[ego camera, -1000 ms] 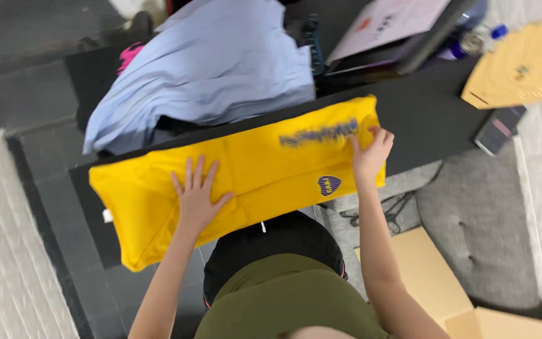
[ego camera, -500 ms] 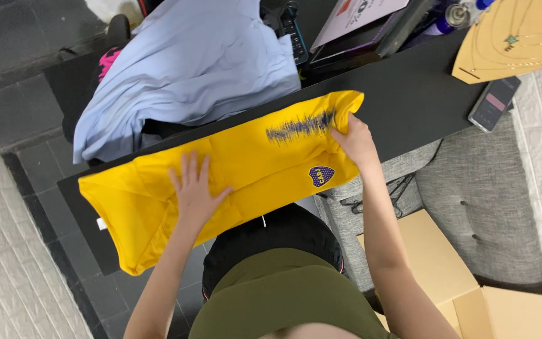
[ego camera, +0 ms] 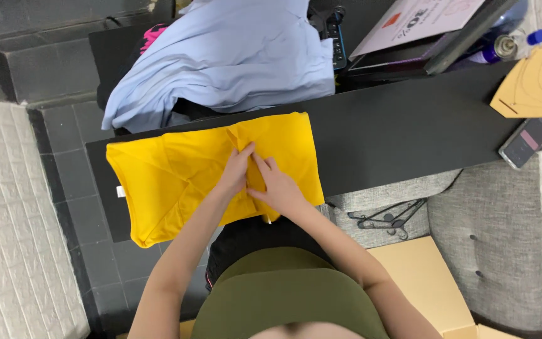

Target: Removing shirts from hangers, folding them on a table, and placing them into a cardboard box.

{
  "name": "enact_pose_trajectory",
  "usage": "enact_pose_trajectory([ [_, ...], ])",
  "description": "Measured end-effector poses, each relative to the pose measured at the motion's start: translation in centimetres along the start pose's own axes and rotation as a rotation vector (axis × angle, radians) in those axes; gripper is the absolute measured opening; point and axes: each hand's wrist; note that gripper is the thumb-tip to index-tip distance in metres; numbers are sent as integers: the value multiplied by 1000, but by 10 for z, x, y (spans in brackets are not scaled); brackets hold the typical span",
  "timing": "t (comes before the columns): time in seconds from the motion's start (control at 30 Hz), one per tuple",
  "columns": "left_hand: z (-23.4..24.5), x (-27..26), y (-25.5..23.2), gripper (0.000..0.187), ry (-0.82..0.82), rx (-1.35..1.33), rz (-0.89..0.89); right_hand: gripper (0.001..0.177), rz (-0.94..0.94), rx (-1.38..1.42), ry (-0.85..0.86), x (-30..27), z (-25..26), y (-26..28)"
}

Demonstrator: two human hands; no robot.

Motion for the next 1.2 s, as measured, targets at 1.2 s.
enact_pose_trajectory([
  [1.2,210,-197,44,51,-1011,-22,-430,53,634,-322,278,254,-107,201],
])
Point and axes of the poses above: each hand's wrist, its own x-axis towards the middle knuckle, its own z-axis out of the back of the hand, y = z × x, and after that the axes turned 6 degrees about -z, right-handed
